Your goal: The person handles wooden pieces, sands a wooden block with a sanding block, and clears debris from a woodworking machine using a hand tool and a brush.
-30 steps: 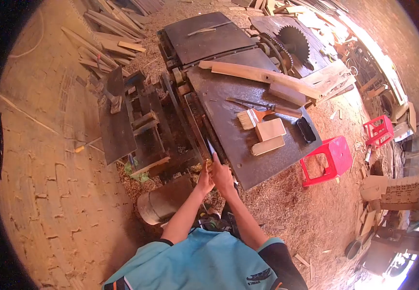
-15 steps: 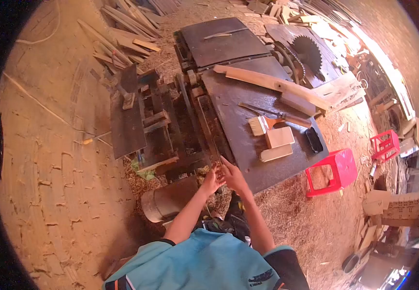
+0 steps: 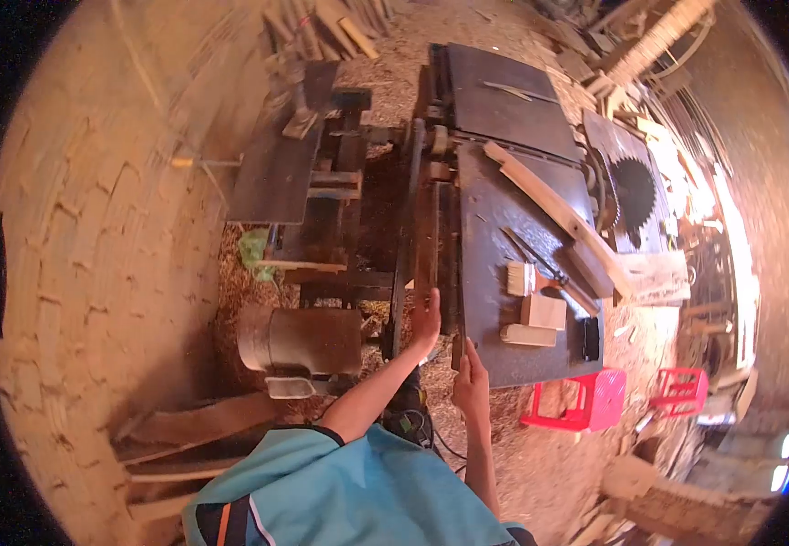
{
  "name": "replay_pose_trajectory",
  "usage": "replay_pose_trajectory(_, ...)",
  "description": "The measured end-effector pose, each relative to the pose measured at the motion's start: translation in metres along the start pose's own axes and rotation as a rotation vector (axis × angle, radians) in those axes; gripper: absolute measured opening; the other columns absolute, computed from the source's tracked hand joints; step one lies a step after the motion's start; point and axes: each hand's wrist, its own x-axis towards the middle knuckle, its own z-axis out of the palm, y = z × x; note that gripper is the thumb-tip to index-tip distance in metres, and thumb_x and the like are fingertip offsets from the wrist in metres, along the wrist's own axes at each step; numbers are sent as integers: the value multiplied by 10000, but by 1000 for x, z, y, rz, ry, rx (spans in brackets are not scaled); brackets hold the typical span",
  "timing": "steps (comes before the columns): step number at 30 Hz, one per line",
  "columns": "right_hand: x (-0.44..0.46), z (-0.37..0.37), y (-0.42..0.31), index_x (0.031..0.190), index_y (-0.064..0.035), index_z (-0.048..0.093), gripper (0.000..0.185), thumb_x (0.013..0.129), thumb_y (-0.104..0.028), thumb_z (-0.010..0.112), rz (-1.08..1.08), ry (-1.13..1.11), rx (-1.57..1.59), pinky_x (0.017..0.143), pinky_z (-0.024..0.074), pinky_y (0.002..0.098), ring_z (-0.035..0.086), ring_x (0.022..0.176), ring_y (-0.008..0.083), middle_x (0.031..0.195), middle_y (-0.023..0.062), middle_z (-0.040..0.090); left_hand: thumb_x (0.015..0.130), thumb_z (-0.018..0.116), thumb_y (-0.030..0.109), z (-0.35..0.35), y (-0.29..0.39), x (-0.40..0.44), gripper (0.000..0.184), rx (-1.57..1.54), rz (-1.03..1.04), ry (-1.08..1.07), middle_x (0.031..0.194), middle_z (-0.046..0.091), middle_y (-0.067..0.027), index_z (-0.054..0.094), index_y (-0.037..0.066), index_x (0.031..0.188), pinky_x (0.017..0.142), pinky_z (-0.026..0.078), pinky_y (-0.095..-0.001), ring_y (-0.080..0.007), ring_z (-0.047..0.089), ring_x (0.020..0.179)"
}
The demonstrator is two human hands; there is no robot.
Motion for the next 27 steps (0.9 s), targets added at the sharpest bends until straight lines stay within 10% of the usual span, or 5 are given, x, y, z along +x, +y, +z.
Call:
replay_pose_trajectory(4, 60, 13, -4, 1224, -105, 377, 348, 892, -193, 318, -43, -26, 78, 270, 234, 205, 268, 304, 43, 435, -54, 291, 831, 363, 445, 22, -32, 18, 552, 196, -14, 141, 961, 516, -254, 409, -55, 1061, 763, 388, -425, -385, 492, 901)
replay_pose_trajectory(27, 107, 14, -49, 1230, -142, 365, 367, 882, -256, 381, 157, -108, 375, 298, 191, 184, 218, 345, 41, 479, -59, 225, 840, 329, 453, 17, -6, 7, 495, 561, 15, 198, 710, 553, -207, 463, -14, 929, 506, 451, -453, -367, 559, 612)
